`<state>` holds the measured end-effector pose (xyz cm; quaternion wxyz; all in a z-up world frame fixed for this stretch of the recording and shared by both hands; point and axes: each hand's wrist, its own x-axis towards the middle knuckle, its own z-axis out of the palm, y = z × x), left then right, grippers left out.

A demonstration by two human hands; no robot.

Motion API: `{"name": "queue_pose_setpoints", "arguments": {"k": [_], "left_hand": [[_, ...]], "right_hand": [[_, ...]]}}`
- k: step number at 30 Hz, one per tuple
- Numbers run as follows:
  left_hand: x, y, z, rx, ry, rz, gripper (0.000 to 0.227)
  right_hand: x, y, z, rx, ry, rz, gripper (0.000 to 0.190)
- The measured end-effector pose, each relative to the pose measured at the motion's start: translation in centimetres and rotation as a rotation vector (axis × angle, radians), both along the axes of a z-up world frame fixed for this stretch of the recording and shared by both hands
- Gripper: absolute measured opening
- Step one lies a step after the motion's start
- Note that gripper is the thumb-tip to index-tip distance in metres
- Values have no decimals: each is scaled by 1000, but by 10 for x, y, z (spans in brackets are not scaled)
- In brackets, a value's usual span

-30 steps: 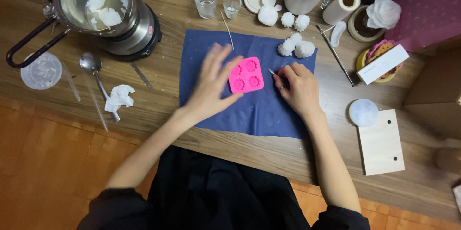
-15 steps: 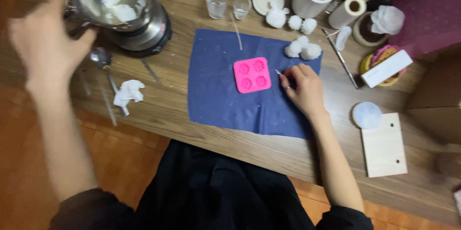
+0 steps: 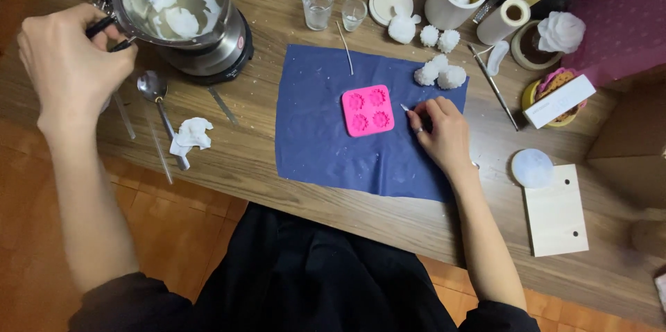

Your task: Cleaning a small wax shape with a metal tool and pouring melted wax into a silicone mold

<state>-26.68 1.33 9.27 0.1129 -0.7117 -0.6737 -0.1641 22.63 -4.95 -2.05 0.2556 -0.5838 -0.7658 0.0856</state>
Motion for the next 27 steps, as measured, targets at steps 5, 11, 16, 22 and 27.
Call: {"name": "queue_pose_setpoints", "arguments": {"k": [5,11,16,22,27], "left_hand": [[24,-1,18,37,9,-173,8],[85,-4,33,-33,-196,-331,25],[118,1,6,-17,-186,-326,5],[158,2,-7,-133,-242,-292,14],[176,4,-16,-240,-266,-303,14]], "right_hand": [[0,1,0,-15,32,5,12],[5,-3,15,-116,-42,-24,16],[11,-15,29,-226,-62,-78,13],[16,-17,20,-236,-103,-91,12],[20,-18,20,-229,-116,-163,15]]}}
